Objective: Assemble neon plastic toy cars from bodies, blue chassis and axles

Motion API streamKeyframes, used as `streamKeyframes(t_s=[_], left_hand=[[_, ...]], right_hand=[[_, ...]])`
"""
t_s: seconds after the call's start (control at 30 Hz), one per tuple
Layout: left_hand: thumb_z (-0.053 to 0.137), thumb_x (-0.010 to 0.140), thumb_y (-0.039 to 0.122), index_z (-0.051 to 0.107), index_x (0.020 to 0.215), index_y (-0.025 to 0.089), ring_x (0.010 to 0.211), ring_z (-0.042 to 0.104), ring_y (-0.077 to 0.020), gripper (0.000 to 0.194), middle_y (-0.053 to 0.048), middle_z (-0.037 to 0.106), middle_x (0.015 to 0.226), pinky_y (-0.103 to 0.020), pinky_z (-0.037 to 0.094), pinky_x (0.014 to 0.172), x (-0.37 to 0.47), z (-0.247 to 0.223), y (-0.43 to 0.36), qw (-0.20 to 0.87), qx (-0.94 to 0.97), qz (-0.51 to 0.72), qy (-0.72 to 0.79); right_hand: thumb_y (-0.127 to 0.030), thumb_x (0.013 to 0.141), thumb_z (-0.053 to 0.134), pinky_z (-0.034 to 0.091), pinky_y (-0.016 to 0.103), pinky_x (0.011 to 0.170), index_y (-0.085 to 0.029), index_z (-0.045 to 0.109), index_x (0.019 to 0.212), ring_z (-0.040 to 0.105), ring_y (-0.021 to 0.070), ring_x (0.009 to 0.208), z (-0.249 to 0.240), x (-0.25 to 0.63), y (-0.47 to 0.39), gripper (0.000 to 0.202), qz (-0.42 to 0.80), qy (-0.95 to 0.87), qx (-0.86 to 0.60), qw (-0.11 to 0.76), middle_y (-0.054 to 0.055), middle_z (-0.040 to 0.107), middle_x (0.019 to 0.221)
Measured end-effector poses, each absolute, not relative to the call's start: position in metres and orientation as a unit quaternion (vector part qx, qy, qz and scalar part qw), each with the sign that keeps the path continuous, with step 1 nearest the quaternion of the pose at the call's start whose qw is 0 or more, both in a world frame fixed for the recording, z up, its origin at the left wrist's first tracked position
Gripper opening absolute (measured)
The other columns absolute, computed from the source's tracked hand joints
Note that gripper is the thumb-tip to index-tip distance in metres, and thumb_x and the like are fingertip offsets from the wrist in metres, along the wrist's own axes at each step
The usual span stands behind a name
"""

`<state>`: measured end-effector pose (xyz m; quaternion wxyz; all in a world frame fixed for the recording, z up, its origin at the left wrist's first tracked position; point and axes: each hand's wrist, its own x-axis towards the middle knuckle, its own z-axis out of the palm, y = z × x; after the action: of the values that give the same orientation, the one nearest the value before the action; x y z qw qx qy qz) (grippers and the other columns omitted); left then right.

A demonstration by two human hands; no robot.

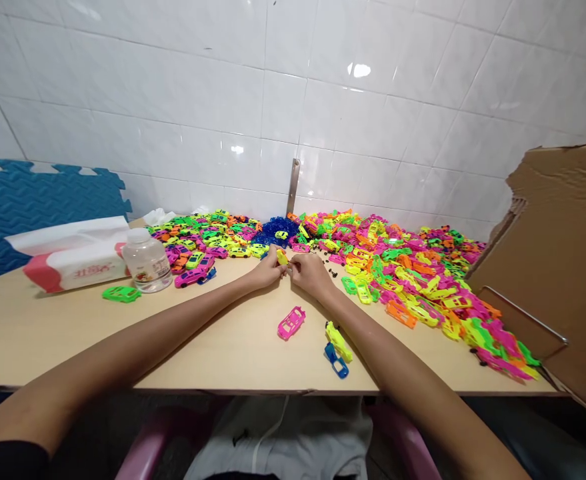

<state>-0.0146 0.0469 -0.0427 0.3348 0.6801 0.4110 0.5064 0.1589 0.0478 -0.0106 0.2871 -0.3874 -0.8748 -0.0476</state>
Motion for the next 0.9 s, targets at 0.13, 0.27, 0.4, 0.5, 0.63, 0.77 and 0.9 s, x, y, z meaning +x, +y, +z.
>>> streamKeyframes(t_s=[0.13,0.27,0.4,0.5,0.63,0.77,0.9], left_hand=[[0.064,0.076,0.012,0.041,0.103,0.022,0.064,0.056,-0.0126,0.037,0.006,0.055,0.076,-0.025,0.044,0.061,-0.015,-0.044,0.047,0.308,0.682,0.509,0.425],[0.063,0.075,0.012,0.040,0.102,0.023,0.065,0.058,-0.0132,0.037,0.006,0.055,0.074,-0.025,0.043,0.061,-0.015,-0.046,0.050,0.298,0.680,0.511,0.434],[0.063,0.076,0.014,0.038,0.100,0.023,0.062,0.059,-0.0140,0.036,0.007,0.056,0.070,-0.026,0.044,0.060,-0.015,-0.047,0.054,0.303,0.674,0.512,0.438],[0.064,0.075,0.013,0.038,0.099,0.022,0.061,0.058,-0.0137,0.036,0.008,0.056,0.071,-0.026,0.043,0.059,-0.014,-0.046,0.053,0.307,0.664,0.520,0.440],[0.066,0.073,0.009,0.037,0.094,0.022,0.061,0.056,-0.0127,0.038,0.008,0.054,0.070,-0.024,0.041,0.057,-0.013,-0.044,0.051,0.313,0.647,0.536,0.443],[0.066,0.076,0.011,0.033,0.092,0.023,0.058,0.058,-0.0127,0.039,0.008,0.055,0.067,-0.025,0.045,0.056,-0.011,-0.042,0.051,0.345,0.637,0.536,0.434],[0.066,0.079,0.014,0.032,0.092,0.023,0.058,0.061,-0.0135,0.037,0.006,0.056,0.069,-0.027,0.048,0.057,-0.010,-0.040,0.051,0.382,0.631,0.530,0.418]], right_hand=[[-0.016,0.089,0.056,0.037,0.029,0.068,-0.017,0.073,0.085,0.063,0.0218,0.078,-0.013,0.152,0.042,0.018,-0.049,-0.853,-0.427,0.296,0.010,0.073,0.082],[-0.017,0.088,0.057,0.039,0.030,0.070,-0.018,0.074,0.088,0.064,0.0233,0.083,-0.015,0.147,0.041,0.017,-0.044,-0.836,-0.456,0.302,0.011,0.074,0.086],[-0.019,0.090,0.056,0.041,0.030,0.074,-0.018,0.074,0.091,0.065,0.0240,0.087,-0.018,0.144,0.041,0.017,-0.038,-0.827,-0.470,0.305,0.011,0.074,0.089],[-0.019,0.091,0.056,0.041,0.030,0.075,-0.018,0.074,0.094,0.065,0.0245,0.088,-0.019,0.140,0.043,0.018,-0.036,-0.820,-0.480,0.308,0.011,0.073,0.090],[-0.015,0.089,0.055,0.041,0.030,0.074,-0.016,0.074,0.094,0.066,0.0243,0.086,-0.020,0.136,0.048,0.019,-0.027,-0.817,-0.482,0.315,0.011,0.073,0.089],[-0.015,0.093,0.049,0.042,0.028,0.074,-0.017,0.074,0.094,0.066,0.0210,0.084,-0.022,0.137,0.056,0.025,-0.004,-0.830,-0.453,0.325,0.008,0.074,0.089],[-0.016,0.096,0.046,0.041,0.027,0.072,-0.019,0.074,0.096,0.066,0.0196,0.082,-0.024,0.142,0.063,0.028,0.009,-0.834,-0.442,0.332,0.007,0.074,0.091]])
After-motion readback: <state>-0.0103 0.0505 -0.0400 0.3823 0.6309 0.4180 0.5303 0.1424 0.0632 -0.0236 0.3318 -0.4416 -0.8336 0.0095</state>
